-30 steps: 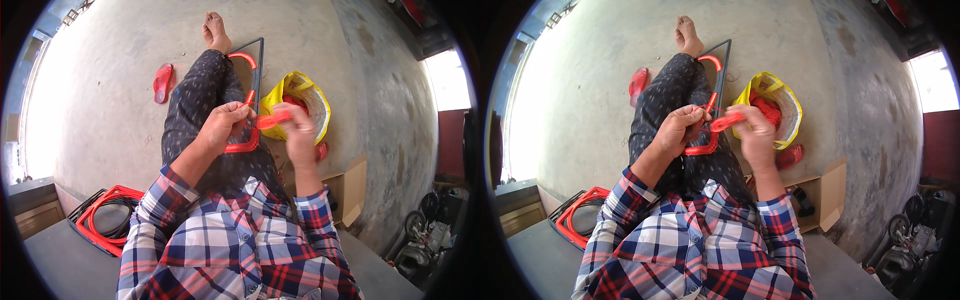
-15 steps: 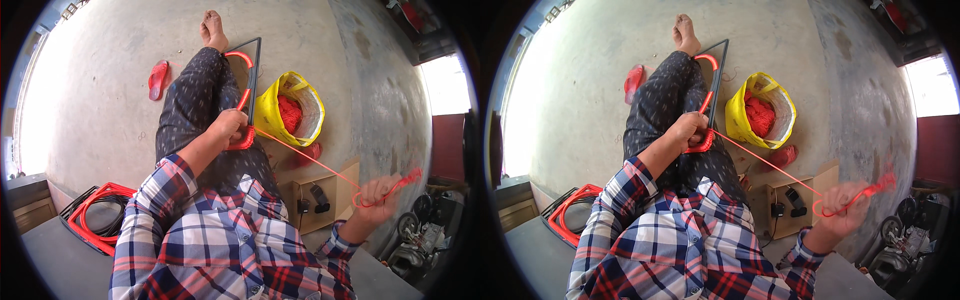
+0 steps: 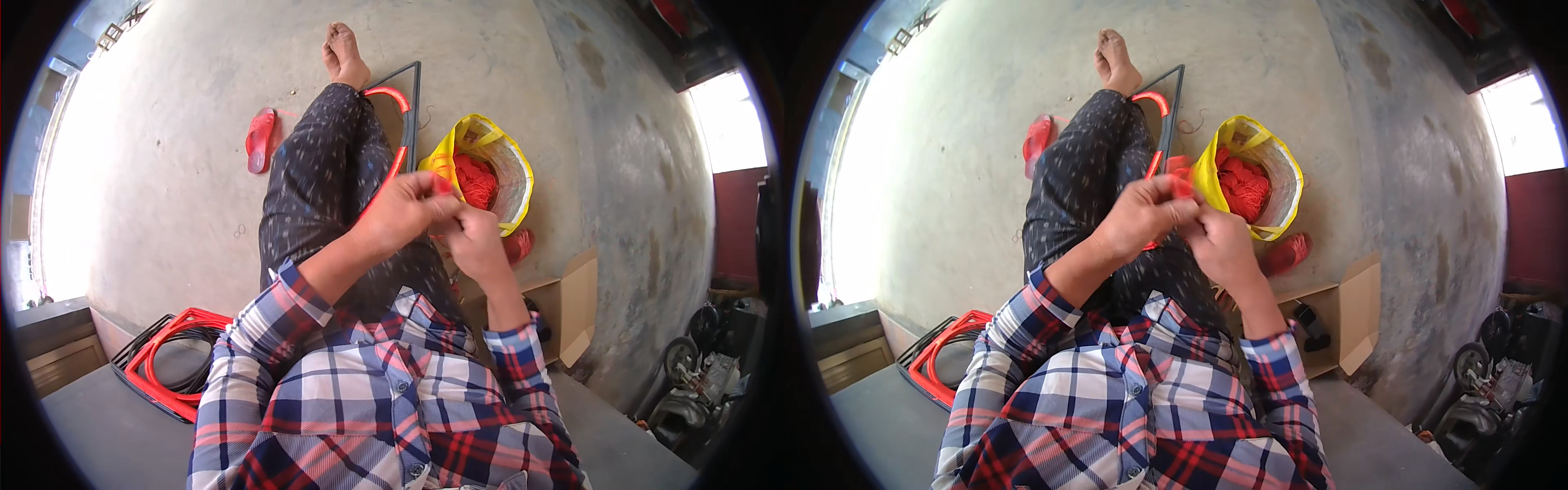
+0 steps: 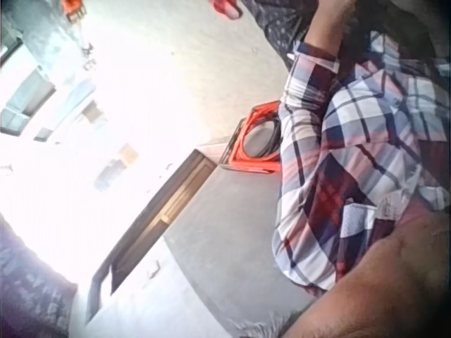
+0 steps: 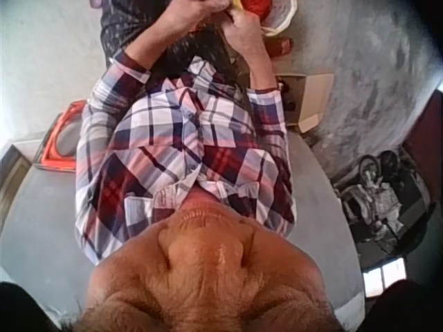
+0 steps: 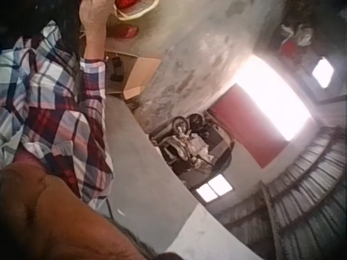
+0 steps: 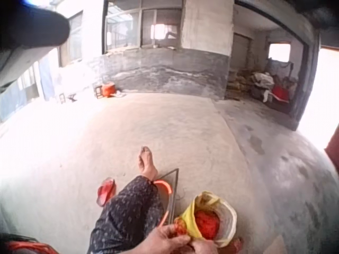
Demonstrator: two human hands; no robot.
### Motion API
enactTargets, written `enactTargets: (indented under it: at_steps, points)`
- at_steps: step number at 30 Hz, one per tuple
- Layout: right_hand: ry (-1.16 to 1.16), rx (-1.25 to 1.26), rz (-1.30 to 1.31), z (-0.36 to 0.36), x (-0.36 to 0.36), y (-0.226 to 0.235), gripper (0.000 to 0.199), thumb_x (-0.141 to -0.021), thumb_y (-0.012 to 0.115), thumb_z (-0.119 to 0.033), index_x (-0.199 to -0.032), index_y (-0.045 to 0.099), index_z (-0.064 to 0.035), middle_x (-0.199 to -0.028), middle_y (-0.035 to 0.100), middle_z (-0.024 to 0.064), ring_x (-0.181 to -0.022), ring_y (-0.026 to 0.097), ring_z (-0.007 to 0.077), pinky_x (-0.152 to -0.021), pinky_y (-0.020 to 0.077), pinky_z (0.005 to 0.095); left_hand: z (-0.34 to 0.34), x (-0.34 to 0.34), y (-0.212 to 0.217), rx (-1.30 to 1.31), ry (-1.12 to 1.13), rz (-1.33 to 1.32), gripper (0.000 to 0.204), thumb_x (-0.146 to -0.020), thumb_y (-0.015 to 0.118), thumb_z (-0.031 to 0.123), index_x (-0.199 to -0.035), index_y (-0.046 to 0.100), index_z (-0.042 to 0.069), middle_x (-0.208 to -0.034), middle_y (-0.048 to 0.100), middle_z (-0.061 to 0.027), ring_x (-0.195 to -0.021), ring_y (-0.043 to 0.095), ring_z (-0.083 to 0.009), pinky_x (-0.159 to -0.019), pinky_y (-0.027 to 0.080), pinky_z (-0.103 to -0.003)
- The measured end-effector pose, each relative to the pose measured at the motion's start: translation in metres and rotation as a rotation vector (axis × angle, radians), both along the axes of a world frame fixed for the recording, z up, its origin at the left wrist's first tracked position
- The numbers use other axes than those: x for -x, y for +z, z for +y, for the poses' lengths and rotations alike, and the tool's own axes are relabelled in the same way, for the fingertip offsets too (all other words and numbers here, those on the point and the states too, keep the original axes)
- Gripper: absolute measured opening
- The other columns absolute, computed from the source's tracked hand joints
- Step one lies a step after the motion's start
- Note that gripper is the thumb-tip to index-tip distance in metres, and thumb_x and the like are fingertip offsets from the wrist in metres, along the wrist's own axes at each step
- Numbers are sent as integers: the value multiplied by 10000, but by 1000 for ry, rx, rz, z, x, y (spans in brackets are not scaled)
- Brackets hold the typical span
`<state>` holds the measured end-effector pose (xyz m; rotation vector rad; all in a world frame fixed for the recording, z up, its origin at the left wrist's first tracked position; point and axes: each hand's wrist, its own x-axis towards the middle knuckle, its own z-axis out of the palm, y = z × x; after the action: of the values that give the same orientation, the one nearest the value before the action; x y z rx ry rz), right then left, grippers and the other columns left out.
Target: The person sits on the floor and wraps a red cord around a black cable using a rectangular metal frame as a guide. They pull the cord from a yellow bag and repeatedly loop it around the cable, securing it in place.
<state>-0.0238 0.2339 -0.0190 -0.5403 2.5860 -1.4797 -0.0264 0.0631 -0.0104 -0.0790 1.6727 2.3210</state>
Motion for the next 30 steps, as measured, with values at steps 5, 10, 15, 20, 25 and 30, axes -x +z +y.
enactTargets:
  at_steps: [5,10,15,20,25,30]
  points:
    - [-248,211,101,-2,31,-23,141,-824,701,-68,-957,677,-27,-927,642,118,-877,653,229,-757,511,331,-43,16,-44,500,469,425,74,-881,639,-48,-923,651,12,-762,593,12,-715,592,-126,-622,499,-301]
    - [-58,96,38,-20,17,-57,238,-752,738,-38,-984,681,-27,-966,640,105,-916,646,246,-806,522,332,-47,-10,-55,926,15,328,258,-752,592,-113,-976,652,0,-983,688,-163,-933,691,-221,-798,537,-308]
    - [-42,17,-30,-28,13,-73,235,-754,750,-31,-977,680,-6,-892,649,90,-837,643,240,-751,504,308,-35,-12,-54,621,101,80,361,-780,578,-64,-1134,549,-5,-947,693,-151,-917,696,-254,-817,537,-331]
    - [-138,261,-69,-1,25,-21,134,-875,724,-92,-982,681,-24,-846,662,52,-779,631,168,-744,502,298,-38,-4,-58,905,208,123,508,-782,652,29,-1259,491,-32,-1239,577,-200,-1184,549,-283,-1003,438,-372]
    - [116,1077,-324,10,26,83,253,-1003,600,-289,-931,599,-46,-656,505,-18,-601,480,120,-599,418,310,-26,7,-85,468,169,-90,651,-767,607,29,-1382,407,-35,-1215,541,-165,-1199,507,-275,-1062,376,-342]
    - [269,1283,-419,6,-14,158,381,-980,615,-391,-797,548,-63,-547,430,-13,-475,366,111,-472,304,291,-18,4,-68,252,235,-215,632,-783,551,60,-1390,392,-24,-1251,478,-135,-1244,431,-250,-1116,288,-333]
